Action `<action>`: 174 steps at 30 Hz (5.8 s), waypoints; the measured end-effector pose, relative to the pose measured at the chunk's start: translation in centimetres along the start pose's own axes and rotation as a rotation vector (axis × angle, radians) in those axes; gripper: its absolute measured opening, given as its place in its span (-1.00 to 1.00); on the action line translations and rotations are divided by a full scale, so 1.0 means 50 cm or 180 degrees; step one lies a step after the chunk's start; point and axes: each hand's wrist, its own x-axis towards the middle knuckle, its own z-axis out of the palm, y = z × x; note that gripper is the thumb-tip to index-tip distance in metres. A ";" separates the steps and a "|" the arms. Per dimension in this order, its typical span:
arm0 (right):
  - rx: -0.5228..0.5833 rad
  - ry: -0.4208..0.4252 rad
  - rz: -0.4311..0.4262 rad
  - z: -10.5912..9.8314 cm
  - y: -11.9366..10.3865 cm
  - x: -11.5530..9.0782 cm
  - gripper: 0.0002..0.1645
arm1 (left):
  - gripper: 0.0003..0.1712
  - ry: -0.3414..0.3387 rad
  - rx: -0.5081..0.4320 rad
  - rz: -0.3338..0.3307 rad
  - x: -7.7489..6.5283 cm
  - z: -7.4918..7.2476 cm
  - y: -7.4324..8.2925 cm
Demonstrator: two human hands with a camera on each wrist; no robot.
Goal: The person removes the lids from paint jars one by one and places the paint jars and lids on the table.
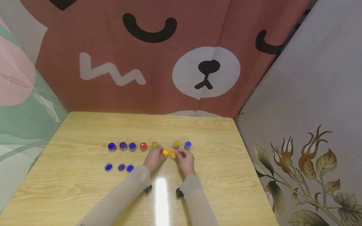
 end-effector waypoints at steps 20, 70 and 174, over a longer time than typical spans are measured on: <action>-0.0617 -0.1324 0.0005 0.003 -0.034 -0.052 -0.85 | -0.67 0.0155 0.0641 -0.0290 0.012 -0.002 0.034; -0.1107 -0.0483 -0.0268 -0.011 -0.012 -0.030 -0.75 | -0.90 -0.0030 0.0573 0.0028 0.010 0.011 0.047; -0.0306 -0.0429 0.0001 -0.068 0.057 0.011 -0.64 | -0.62 -0.0891 -0.1043 0.0437 0.021 0.041 0.024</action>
